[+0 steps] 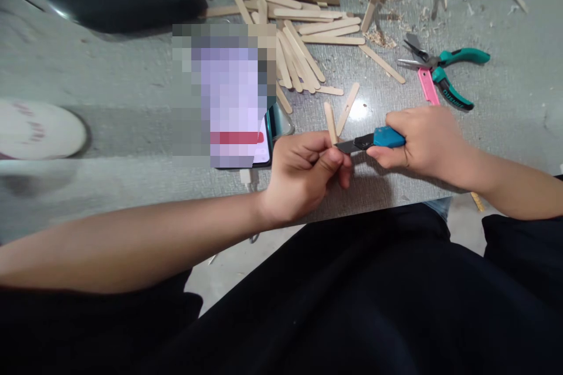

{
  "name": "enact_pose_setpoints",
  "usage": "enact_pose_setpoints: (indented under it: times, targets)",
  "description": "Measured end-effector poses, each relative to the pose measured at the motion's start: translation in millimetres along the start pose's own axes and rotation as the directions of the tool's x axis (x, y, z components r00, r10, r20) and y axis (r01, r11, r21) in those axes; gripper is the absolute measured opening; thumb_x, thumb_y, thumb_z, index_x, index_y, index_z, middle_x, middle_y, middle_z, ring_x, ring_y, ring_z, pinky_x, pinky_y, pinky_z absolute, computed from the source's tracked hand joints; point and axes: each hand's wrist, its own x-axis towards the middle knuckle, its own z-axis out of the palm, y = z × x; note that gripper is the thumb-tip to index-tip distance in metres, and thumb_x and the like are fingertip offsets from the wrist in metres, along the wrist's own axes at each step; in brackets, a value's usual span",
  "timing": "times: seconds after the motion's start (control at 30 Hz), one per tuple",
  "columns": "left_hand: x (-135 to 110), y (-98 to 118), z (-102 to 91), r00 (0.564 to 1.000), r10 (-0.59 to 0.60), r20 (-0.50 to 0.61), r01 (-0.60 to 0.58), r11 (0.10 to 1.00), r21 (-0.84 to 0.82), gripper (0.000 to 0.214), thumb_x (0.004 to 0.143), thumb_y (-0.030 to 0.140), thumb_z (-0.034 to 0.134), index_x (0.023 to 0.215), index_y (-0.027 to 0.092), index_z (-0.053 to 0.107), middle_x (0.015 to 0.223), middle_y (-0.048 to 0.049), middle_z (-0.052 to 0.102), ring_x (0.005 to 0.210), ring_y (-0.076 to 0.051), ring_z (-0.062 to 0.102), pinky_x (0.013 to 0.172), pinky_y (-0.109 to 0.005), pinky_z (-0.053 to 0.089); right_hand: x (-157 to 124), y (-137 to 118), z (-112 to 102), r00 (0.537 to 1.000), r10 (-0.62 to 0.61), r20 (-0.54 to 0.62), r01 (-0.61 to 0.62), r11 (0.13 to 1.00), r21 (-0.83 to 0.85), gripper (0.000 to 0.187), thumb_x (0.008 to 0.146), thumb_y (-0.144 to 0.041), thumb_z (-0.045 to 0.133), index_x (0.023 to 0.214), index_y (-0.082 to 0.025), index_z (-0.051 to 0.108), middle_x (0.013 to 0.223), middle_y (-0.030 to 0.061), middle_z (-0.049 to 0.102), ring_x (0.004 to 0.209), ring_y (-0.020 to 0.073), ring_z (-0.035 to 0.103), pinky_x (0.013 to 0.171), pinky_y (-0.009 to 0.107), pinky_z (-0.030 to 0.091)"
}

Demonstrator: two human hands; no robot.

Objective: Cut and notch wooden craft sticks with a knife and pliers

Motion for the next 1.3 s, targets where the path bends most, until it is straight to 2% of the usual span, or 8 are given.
enact_pose_setpoints:
  times: [0.23, 0.47, 0.6, 0.8, 0.97, 1.07, 1.2, 1.3]
  targets:
    - [4.3, 0.1, 2.9, 0.997, -0.071, -0.037, 0.067, 0.993, -0.096, 0.032, 0.102, 0.042, 0.079, 0.080, 0.022, 0.067, 0.057, 0.0018, 0.069, 0.050, -0.010, 0.063, 0.053, -0.022, 0.055, -1.7, 3.3, 3.7, 0.994, -0.001, -0.107, -0.007, 0.997, -0.071, 0.095, 0.093, -0.116, 0.020, 0.074, -0.028, 0.049, 0.069, 0.0081, 0.061, 0.068, 0.0231, 0.054, 0.065, 0.040, 0.025]
    - [5.7, 3.3, 0.6, 0.985, -0.172, -0.024, 0.167, 0.976, -0.140, 0.044, 0.099, 0.054, 0.087, 0.078, 0.022, 0.065, 0.059, -0.0003, 0.071, 0.040, -0.006, 0.048, 0.035, -0.019, 0.035, -3.7, 3.5, 9.9, 0.959, -0.041, -0.281, -0.008, 0.986, -0.169, 0.098, 0.095, -0.115, 0.010, 0.074, -0.027, 0.048, 0.069, 0.0092, 0.064, 0.065, 0.0200, 0.049, 0.065, 0.041, 0.023]
    - [4.5, 3.9, 0.2, 0.979, -0.203, -0.018, 0.197, 0.964, -0.178, 0.049, 0.098, 0.061, 0.090, 0.081, 0.022, 0.067, 0.058, 0.0000, 0.070, 0.040, -0.007, 0.050, 0.034, -0.019, 0.035, -2.2, 5.6, 10.3, 0.967, -0.047, -0.250, 0.000, 0.983, -0.186, 0.096, 0.096, -0.114, 0.018, 0.074, -0.027, 0.054, 0.070, 0.0088, 0.065, 0.066, 0.0215, 0.052, 0.066, 0.041, 0.023]
    - [6.2, 5.3, 1.7, 0.986, -0.169, -0.010, 0.162, 0.958, -0.236, 0.051, 0.098, 0.064, 0.092, 0.085, 0.021, 0.069, 0.061, 0.0002, 0.073, 0.038, -0.007, 0.050, 0.037, -0.021, 0.040, -2.6, 5.5, 4.6, 0.956, -0.037, -0.290, -0.031, 0.973, -0.228, 0.107, 0.091, -0.117, 0.011, 0.077, -0.026, 0.064, 0.074, 0.0129, 0.068, 0.069, 0.0257, 0.058, 0.068, 0.044, 0.030]
    - [6.5, 6.8, 3.0, 0.985, -0.174, -0.015, 0.165, 0.954, -0.251, 0.048, 0.100, 0.061, 0.091, 0.085, 0.021, 0.069, 0.062, 0.0003, 0.074, 0.038, -0.007, 0.052, 0.038, -0.021, 0.041, -5.7, 9.2, 6.5, 0.956, -0.064, -0.285, -0.012, 0.966, -0.258, 0.101, 0.095, -0.114, 0.020, 0.082, -0.027, 0.067, 0.076, 0.0120, 0.068, 0.072, 0.0275, 0.060, 0.069, 0.045, 0.034]
    - [5.5, 6.2, 3.3, 0.983, -0.185, -0.020, 0.174, 0.953, -0.247, 0.051, 0.099, 0.065, 0.091, 0.086, 0.021, 0.068, 0.062, 0.0004, 0.074, 0.038, -0.007, 0.052, 0.038, -0.021, 0.043, -4.6, 14.7, 12.0, 0.923, -0.117, -0.368, 0.021, 0.967, -0.254, 0.095, 0.101, -0.110, 0.024, 0.080, -0.027, 0.066, 0.073, 0.0098, 0.066, 0.069, 0.0248, 0.058, 0.068, 0.045, 0.033]
    - [4.3, 3.4, 2.6, 0.983, -0.185, -0.008, 0.177, 0.951, -0.254, 0.052, 0.100, 0.067, 0.090, 0.088, 0.021, 0.068, 0.062, 0.0004, 0.075, 0.039, -0.007, 0.053, 0.038, -0.021, 0.044, -1.4, 21.1, 13.5, 0.814, -0.169, -0.556, 0.046, 0.972, -0.229, 0.095, 0.100, -0.111, 0.020, 0.074, -0.027, 0.056, 0.066, 0.0067, 0.061, 0.061, 0.0207, 0.049, 0.062, 0.042, 0.029]
    - [4.5, 1.9, 2.1, 0.987, -0.162, 0.002, 0.157, 0.951, -0.267, 0.051, 0.101, 0.066, 0.090, 0.089, 0.021, 0.068, 0.062, 0.0007, 0.074, 0.040, -0.008, 0.054, 0.039, -0.021, 0.046, -1.4, 19.2, 8.4, 0.899, -0.127, -0.419, 0.063, 0.985, -0.163, 0.095, 0.099, -0.112, 0.019, 0.073, -0.027, 0.054, 0.066, 0.0068, 0.062, 0.062, 0.0209, 0.050, 0.064, 0.041, 0.031]
